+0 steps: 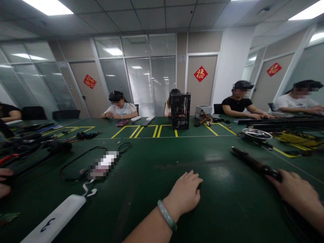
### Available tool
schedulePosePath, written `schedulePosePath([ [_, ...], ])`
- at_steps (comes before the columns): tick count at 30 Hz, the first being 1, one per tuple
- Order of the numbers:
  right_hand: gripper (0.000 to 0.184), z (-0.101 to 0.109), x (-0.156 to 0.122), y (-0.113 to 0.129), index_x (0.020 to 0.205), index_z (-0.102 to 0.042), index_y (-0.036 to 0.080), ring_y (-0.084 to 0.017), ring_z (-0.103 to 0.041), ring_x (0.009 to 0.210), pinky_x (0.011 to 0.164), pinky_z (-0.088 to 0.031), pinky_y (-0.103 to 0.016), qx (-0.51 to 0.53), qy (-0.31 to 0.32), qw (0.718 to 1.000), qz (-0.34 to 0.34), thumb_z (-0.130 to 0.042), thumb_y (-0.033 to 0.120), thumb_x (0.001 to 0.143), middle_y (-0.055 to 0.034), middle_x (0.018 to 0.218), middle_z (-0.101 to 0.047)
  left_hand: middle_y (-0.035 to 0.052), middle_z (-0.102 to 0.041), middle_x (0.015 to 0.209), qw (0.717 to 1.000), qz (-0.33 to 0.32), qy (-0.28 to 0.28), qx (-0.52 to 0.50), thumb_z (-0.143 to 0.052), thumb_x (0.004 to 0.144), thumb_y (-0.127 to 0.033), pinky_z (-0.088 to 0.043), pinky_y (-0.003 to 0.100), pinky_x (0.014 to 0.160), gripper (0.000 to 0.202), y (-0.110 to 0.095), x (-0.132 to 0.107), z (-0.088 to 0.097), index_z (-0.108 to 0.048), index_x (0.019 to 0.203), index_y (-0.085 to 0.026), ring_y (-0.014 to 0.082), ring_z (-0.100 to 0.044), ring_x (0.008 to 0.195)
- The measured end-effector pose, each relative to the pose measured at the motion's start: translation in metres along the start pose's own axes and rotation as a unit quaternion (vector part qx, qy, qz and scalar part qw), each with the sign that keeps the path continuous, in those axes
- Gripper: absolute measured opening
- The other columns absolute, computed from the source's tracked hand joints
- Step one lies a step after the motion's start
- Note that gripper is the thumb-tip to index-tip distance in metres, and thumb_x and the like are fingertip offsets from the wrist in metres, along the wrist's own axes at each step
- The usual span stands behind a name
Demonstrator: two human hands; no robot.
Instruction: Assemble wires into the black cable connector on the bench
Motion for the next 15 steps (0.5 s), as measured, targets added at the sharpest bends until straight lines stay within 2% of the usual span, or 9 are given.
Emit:
schedulePosePath([
  [2,0.048,-0.022,0.000,0.055,0.113,-0.063,0.015,-0.038,-0.063,0.089,0.072,-0.045,-0.048,-0.016,0.056,0.997,0.044,-0.046,0.053,0.089,-0.0267,0.108,-0.061,0.0025,-0.043,0.144,1.000,-0.008,-0.024,0.000,-0.048,0.090,-0.024,-0.024,0.044,0.115,0.046,-0.005,0.001,0.009,-0.046,0.136,-0.024,0.0221,-0.031,0.137],
  [4,0.044,-0.035,-0.012,0.130,0.119,-0.058,0.017,-0.034,-0.060,0.096,0.082,-0.046,-0.045,0.010,0.092,0.987,0.135,-0.048,0.047,0.089,-0.0180,0.111,-0.060,0.0009,-0.040,0.147,0.999,-0.007,-0.053,0.000,-0.048,0.091,-0.025,-0.023,0.043,0.116,0.049,-0.008,0.001,0.020,-0.041,0.140,-0.025,0.0211,-0.027,0.139],
  [7,0.036,-0.042,-0.047,0.240,0.120,-0.057,0.021,-0.030,-0.057,0.102,0.092,-0.043,-0.041,0.075,0.117,0.957,0.254,-0.054,0.035,0.088,-0.0114,0.113,-0.060,0.0006,-0.036,0.149,0.995,0.012,-0.101,0.009,-0.047,0.092,-0.026,-0.020,0.044,0.117,0.051,-0.007,0.001,0.036,-0.037,0.142,-0.025,0.0211,-0.023,0.141],
  [9,0.037,-0.044,-0.074,0.299,0.124,-0.055,0.020,-0.028,-0.055,0.106,0.096,-0.042,-0.040,0.118,0.134,0.928,0.326,-0.054,0.025,0.087,-0.0110,0.116,-0.059,0.0013,-0.037,0.148,0.992,0.030,-0.124,0.018,-0.047,0.092,-0.026,-0.019,0.044,0.117,0.050,-0.002,0.000,0.042,-0.037,0.142,-0.024,0.0213,-0.023,0.141],
  [12,0.050,-0.045,-0.106,0.354,0.134,-0.048,0.017,-0.029,-0.049,0.117,0.103,-0.036,-0.045,0.148,0.157,0.887,0.408,-0.052,0.015,0.084,-0.0140,0.131,-0.051,0.0028,-0.041,0.145,0.988,0.066,-0.138,0.031,-0.042,0.096,-0.030,-0.018,0.043,0.117,0.044,0.010,0.000,0.041,-0.041,0.139,-0.023,0.0215,-0.025,0.140],
  [15,0.054,-0.042,-0.117,0.371,0.138,-0.045,0.020,-0.030,-0.042,0.126,0.107,-0.033,-0.047,0.162,0.167,0.875,0.424,-0.049,0.014,0.085,-0.0138,0.140,-0.045,0.0055,-0.042,0.145,0.984,0.103,-0.137,0.043,-0.036,0.099,-0.037,-0.021,0.046,0.115,0.043,0.026,0.000,0.036,-0.043,0.138,-0.020,0.0243,-0.027,0.139],
])
Point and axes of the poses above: each hand's wrist, its own x-axis towards the middle knuckle, its own z-axis out of the back of the hand, y = z × x, the point moved 8 cm from there along x, towards the middle knuckle
